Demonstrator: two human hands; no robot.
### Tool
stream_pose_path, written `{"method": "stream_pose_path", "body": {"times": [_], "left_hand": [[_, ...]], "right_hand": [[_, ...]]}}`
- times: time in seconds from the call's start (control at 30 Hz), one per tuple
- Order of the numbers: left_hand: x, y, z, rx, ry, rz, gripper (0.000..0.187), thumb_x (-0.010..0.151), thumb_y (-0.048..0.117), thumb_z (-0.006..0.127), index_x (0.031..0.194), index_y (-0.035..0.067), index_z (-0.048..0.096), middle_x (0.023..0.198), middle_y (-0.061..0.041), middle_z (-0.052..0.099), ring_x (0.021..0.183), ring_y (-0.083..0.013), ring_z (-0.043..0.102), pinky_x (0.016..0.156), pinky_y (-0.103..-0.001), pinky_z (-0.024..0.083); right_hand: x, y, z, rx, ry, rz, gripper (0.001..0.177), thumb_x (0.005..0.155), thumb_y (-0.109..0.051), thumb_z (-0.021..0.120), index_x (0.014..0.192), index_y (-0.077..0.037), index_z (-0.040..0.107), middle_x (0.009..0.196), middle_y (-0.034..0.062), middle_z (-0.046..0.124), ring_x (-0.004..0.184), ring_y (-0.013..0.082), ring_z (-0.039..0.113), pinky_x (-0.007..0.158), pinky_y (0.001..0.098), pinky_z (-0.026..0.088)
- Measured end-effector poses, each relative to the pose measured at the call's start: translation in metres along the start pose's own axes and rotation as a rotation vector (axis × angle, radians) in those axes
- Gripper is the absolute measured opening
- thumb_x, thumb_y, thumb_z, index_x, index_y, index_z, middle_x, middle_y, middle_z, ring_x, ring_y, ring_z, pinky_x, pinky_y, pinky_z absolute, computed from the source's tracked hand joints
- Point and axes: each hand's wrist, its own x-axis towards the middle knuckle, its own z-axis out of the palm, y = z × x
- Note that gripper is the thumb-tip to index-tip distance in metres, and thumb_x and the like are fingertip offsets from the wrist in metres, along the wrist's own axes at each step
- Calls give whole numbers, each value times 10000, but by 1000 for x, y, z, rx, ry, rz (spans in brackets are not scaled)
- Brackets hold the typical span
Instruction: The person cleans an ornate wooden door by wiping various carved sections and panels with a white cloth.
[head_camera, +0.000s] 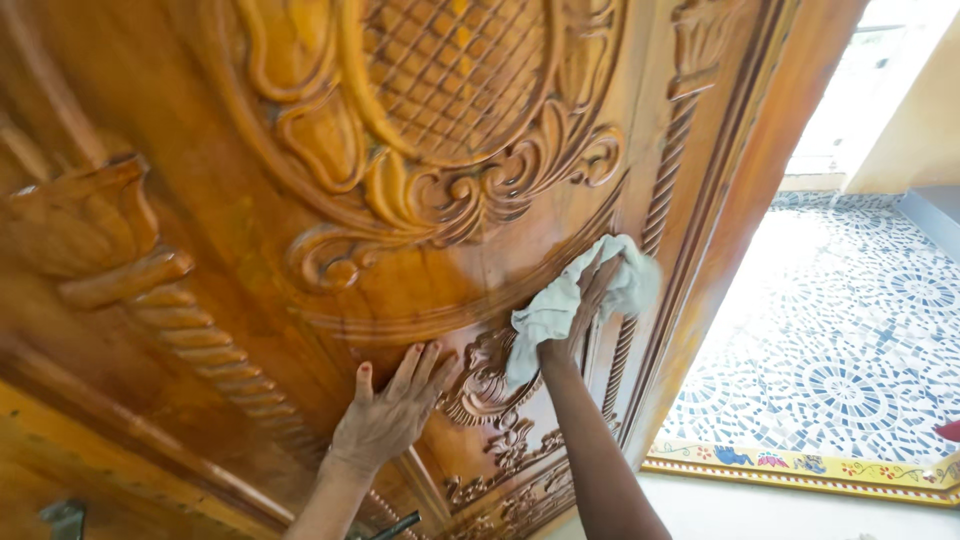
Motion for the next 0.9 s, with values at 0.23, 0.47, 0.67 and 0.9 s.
{"method": "stream_pose_path", "body": {"times": [0.23,0.47,0.67,0.9], "left_hand": [[2,11,4,-31,12,-19,633,1041,501,429,1633,285,372,1651,-58,379,1532,-233,263,1190,-692,31],[0,15,9,-38,-33,-9,611,1044,554,414,1619,351,393,1651,-65,395,1526,-229,259,1183,-685,21],[-1,18,12,-18,-16,-25,622,1057,584,429,1634,353,402,1667,-62,365,1543,-244,258,1197,-687,29],[-1,17,11,-5,-20,-15,605,1091,543,442,1662,348,410,1690,-68,313,1568,-261,241,1223,-686,30]], "right_hand": [[-22,13,7,-78,-63,-283,696,1001,-269,581,1591,-60,278,1642,286,202,1540,461,193,1265,559,195],[-32,98,18,85,-20,40,649,995,-264,586,1556,-59,331,1607,292,235,1496,463,239,1231,561,246],[21,116,20,337,-176,621,611,990,-260,589,1526,-59,376,1577,297,263,1458,464,279,1201,562,289],[-85,97,7,-4,-211,-475,568,984,-255,594,1491,-58,428,1542,303,296,1414,466,326,1166,563,339]]}}
